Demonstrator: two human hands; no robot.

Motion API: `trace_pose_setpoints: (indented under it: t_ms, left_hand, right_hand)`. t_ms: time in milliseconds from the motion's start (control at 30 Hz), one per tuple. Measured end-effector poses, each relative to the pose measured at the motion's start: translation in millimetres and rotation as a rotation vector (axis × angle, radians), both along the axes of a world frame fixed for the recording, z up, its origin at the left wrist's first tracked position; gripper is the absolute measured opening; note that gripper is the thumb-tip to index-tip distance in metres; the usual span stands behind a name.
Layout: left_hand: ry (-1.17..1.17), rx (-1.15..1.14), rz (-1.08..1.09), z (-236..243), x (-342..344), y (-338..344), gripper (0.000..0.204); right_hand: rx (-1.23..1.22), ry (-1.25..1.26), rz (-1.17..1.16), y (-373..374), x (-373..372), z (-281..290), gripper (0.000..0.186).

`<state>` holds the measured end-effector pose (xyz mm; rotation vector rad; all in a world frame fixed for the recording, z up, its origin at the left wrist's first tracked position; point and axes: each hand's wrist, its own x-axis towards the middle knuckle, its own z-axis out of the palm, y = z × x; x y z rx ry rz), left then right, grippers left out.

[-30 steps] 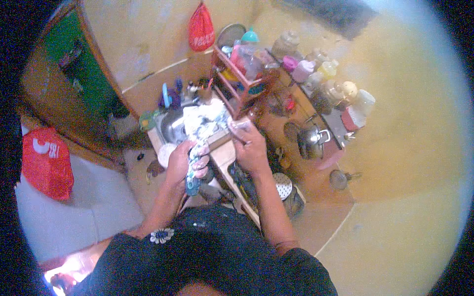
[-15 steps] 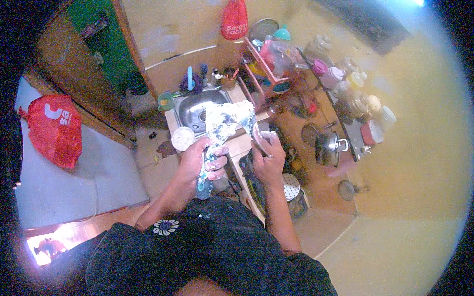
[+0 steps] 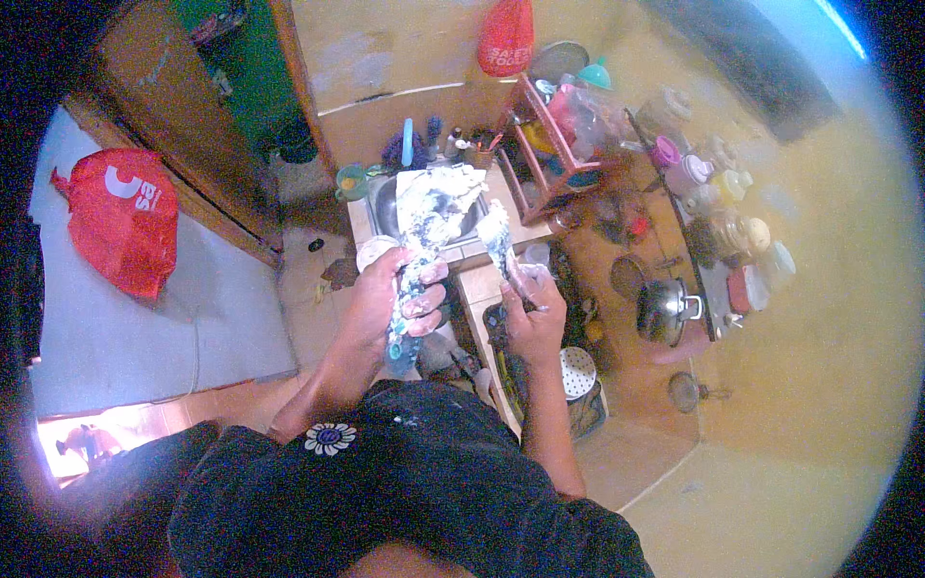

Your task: The person scoops white paste from a container using a small metal spatula and applies it to a wall section above a kitchen counter. They repeatedly transfer paste from the container to the wall, smoothing it with the spatula. The person also briefly wipes the spatula on a cloth.

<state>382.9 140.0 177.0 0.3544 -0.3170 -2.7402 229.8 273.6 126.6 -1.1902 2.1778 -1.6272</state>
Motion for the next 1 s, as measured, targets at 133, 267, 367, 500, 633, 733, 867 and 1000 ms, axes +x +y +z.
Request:
trace_pose_setpoints:
  t_ms: [133, 267, 367, 500, 633, 733, 867, 1000]
  left_hand:
    - [-0.117, -0.259, 0.193, -8.1, 3.0, -6.7, 0.019]
    - [-0.243, -0.419, 0.326, -21.4, -6.6, -10.6, 0.015]
    - [-0.323, -0.52, 0.323, -25.2, -12.0, -6.0, 0.014]
    - [-0.308, -0.632, 0.29, -39.3, -19.6, -0.8, 0.015]
    - [-0.384, -0.791, 0.287, -42.4, -22.8, 3.1, 0.014]
    - [-0.441, -0.987, 0.297, -46.5, -27.7, 0.5, 0.016]
    - [-0.469, -1.21, 0.387, -62.5, -33.2, -9.7, 0.017]
    - [-0.41, -1.217, 0.321, -65.9, -40.0, -12.7, 0.016]
  right_hand:
    - [0.116, 0.057, 0.049, -4.5, 6.1, 25.2, 0.022]
    - [0.233, 0.215, 0.075, -4.2, 10.4, 48.8, 0.022]
    - [0.33, 0.225, 0.097, -16.2, 17.4, 67.5, 0.021]
    - [0.408, 0.277, 0.058, -27.8, 17.1, 81.3, 0.024]
    - [0.403, 0.295, 0.043, -31.0, 8.7, 86.6, 0.023]
    - [0.351, 0.339, 0.028, -33.3, 2.3, 87.5, 0.023]
    - [0.327, 0.339, 0.01, -36.5, -5.7, 87.7, 0.023]
    - [0.192, 0.34, -0.008, -34.2, -26.7, 81.1, 0.028]
